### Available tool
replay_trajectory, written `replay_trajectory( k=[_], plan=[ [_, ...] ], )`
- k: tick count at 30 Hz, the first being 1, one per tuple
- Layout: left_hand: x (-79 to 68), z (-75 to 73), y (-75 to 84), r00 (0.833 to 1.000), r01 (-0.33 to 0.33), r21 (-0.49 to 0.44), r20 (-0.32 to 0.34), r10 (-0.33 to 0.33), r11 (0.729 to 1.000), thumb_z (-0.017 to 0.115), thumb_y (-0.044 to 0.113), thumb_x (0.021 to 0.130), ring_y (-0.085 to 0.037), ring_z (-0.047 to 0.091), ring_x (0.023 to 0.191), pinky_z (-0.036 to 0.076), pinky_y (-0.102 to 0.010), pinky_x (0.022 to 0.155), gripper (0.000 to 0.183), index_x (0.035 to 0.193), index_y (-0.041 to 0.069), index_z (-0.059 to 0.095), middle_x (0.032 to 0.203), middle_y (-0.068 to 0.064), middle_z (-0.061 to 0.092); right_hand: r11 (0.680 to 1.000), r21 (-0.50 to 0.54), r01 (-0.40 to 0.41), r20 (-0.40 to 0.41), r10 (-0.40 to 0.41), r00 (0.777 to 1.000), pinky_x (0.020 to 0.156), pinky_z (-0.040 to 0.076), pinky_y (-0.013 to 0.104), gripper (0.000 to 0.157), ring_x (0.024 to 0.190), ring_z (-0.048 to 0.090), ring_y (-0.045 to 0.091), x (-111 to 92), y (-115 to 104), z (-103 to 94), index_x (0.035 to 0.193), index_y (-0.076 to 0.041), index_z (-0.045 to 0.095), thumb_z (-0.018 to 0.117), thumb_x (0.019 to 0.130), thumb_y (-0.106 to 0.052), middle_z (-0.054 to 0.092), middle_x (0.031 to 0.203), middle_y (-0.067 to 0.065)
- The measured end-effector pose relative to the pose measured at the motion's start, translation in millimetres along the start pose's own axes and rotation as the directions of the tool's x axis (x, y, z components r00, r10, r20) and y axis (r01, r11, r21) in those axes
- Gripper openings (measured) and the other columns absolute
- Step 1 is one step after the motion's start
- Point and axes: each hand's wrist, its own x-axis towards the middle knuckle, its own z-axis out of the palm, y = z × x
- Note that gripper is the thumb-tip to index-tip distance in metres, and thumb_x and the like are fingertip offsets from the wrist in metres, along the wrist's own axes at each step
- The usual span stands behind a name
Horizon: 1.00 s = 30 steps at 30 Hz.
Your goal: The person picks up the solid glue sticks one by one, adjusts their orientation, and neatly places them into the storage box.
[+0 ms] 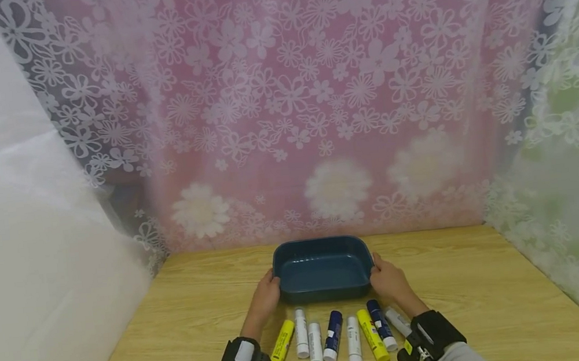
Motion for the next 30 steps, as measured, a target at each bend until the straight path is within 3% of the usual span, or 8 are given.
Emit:
replay_trajectory(
  k=[2,4,7,14,21,23,27,30],
  plan=[
    [-0.6,1.5,-1.9,1.000,-0.018,-0.031,0.000,0.018,0.999,0.033,0.011,0.106,-0.049,0.033,0.146,0.027,-0.061,0.121,0.051,0.149,-0.016,0.035,0.153,-0.034,0.039,1.000,0.002,-0.013,0.010,0.013,1.000,0.055,0.040,0.029,0.055,0.059,0.045,0.018,-2.3,-1.5,-1.9,0.150,0.015,0.032,0.034,0.103,-0.012,0.047,0.144,0.039],
    [-1.3,2.8,-3.3,1.000,-0.026,-0.057,0.001,0.026,0.998,0.033,0.010,0.106,-0.049,0.035,0.145,0.028,-0.061,0.120,0.049,0.148,-0.015,0.038,0.152,-0.034,0.042,0.999,0.009,-0.043,0.019,0.043,0.999,0.065,0.046,0.034,0.053,0.078,0.057,0.027,-4.1,-2.4,-2.9,0.149,0.016,0.035,0.034,0.104,-0.013,0.046,0.145,0.038],
    [-2.1,4.4,-5.0,1.000,-0.020,-0.089,0.012,0.022,0.996,0.033,0.010,0.106,-0.049,0.035,0.145,0.028,-0.061,0.120,0.049,0.147,-0.014,0.039,0.151,-0.033,0.044,0.997,0.040,-0.072,0.013,0.072,0.997,0.075,0.046,0.037,0.050,0.098,0.058,0.033,-7.4,-3.5,-3.6,0.144,0.017,0.042,0.034,0.105,-0.012,0.053,0.138,0.036],
    [-4.4,6.3,-7.1,0.999,-0.002,-0.128,0.039,0.007,0.992,0.033,0.012,0.107,-0.047,0.033,0.147,0.027,-0.061,0.121,0.049,0.149,-0.012,0.038,0.154,-0.031,0.042,0.990,0.111,-0.087,-0.026,0.091,0.996,0.068,0.041,0.031,0.046,0.084,0.055,0.025,-13.6,-0.5,-3.6,0.141,0.014,0.050,0.036,0.105,-0.012,0.063,0.108,0.021],
    [-7.4,7.1,-7.6,0.999,0.010,-0.092,0.032,-0.007,0.996,0.035,0.013,0.107,-0.047,0.036,0.146,0.029,-0.062,0.120,0.049,0.149,-0.010,0.041,0.152,-0.030,0.045,0.988,0.132,-0.084,-0.037,0.090,0.995,0.060,0.037,0.029,0.043,0.070,0.050,0.021,-17.4,4.5,-3.7,0.134,0.010,0.057,0.036,0.105,-0.012,0.053,0.080,0.011],
    [-8.2,7.1,-8.2,1.000,0.007,-0.086,0.030,-0.005,0.996,0.036,0.014,0.107,-0.047,0.037,0.145,0.030,-0.062,0.119,0.048,0.148,-0.010,0.042,0.151,-0.030,0.046,0.988,0.132,-0.085,-0.035,0.090,0.995,0.060,0.039,0.030,0.044,0.072,0.052,0.022,-17.6,4.7,-3.4,0.136,0.011,0.056,0.036,0.105,-0.013,0.057,0.083,0.013],
    [-9.6,7.1,-9.1,0.999,0.008,-0.071,0.033,-0.005,0.997,0.036,0.015,0.108,-0.046,0.038,0.145,0.031,-0.062,0.119,0.048,0.149,-0.009,0.042,0.152,-0.028,0.046,0.990,0.112,-0.084,-0.045,0.089,0.995,0.066,0.045,0.031,0.045,0.081,0.058,0.024,-17.5,4.9,-2.4,0.139,0.013,0.052,0.036,0.105,-0.013,0.067,0.112,0.027],
    [-10.4,7.1,-9.3,0.999,0.011,-0.048,0.034,-0.010,0.999,0.036,0.017,0.109,-0.045,0.039,0.145,0.031,-0.062,0.119,0.048,0.149,-0.007,0.042,0.152,-0.027,0.047,0.992,0.093,-0.084,-0.057,0.089,0.994,0.066,0.045,0.030,0.045,0.081,0.058,0.023,-17.7,5.2,-1.7,0.139,0.012,0.053,0.036,0.105,-0.013,0.067,0.114,0.026]
  ],
)
